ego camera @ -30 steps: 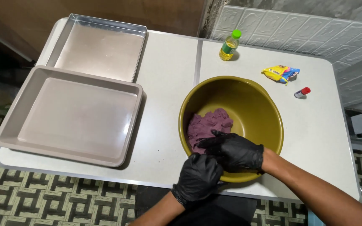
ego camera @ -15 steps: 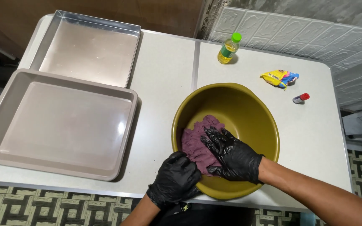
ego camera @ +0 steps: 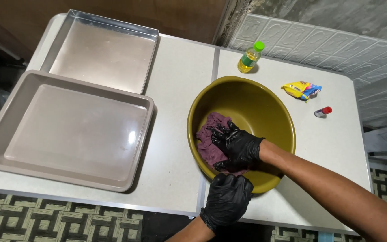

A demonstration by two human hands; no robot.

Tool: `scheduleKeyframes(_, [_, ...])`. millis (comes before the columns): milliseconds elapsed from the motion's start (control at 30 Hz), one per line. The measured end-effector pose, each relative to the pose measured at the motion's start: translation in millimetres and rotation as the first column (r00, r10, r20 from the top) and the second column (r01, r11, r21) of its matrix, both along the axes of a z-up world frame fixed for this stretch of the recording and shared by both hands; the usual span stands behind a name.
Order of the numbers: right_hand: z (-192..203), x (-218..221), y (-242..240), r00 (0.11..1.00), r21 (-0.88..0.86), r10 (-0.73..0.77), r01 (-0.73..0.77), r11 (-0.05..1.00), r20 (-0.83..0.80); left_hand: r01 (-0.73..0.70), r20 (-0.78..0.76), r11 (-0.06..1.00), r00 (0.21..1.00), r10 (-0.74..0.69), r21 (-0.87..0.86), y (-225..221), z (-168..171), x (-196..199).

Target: Kneading a large piece of purple dough in a yellow mixing bowl on a white table.

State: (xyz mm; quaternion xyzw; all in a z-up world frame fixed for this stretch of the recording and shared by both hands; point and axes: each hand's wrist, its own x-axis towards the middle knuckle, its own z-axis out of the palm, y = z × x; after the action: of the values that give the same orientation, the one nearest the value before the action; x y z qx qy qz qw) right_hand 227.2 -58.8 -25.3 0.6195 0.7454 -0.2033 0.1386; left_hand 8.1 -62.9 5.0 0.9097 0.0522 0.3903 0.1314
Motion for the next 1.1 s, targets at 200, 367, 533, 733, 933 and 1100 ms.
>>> scheduleKeyframes(200, [67.4, -20.8, -13.8, 0.972, -0.034, -0.189, 0.186, 0.982, -0.139, 0.26, -0.024, 0.965, 0.965, -0.259, 0.021, 21.8, 9.0, -22.5])
scheduleKeyframes(367, [116.8, -30.5, -33.4, 0.864, -0.049, -0.475, 0.474, 0.879, -0.165, 0.316, -0.023, 0.945, 0.949, -0.315, 0.08, 48.0, 10.7, -28.4])
scheduleKeyframes(533, [86.7, -23.8, -58.6, 0.923, 0.185, -0.364, 0.382, 0.906, -0.121, 0.339, -0.018, 0.933, 0.94, -0.339, 0.119, 75.7, 4.0, -18.4])
scheduleKeyframes(733, [53.0, -27.9, -30.6, 0.914, 0.118, -0.328, 0.362, 0.925, -0.237, 0.348, -0.031, 0.935, 0.937, -0.347, 0.063, 70.3, -36.0, -6.6])
scheduleKeyframes(933, [14.9, 4.0, 9.0, 0.951, -0.093, -0.288, 0.278, 0.956, -0.117, 0.183, -0.028, 0.983, 0.983, -0.183, 0.005, 34.8, -25.5, -1.4])
scheduleKeyframes(1100, [21.0, 8.5, 23.8, 0.973, 0.007, -0.171, 0.174, 0.985, -0.158, 0.106, -0.062, 0.994, 0.992, -0.107, -0.016, 20.2, -14.9, -1.2])
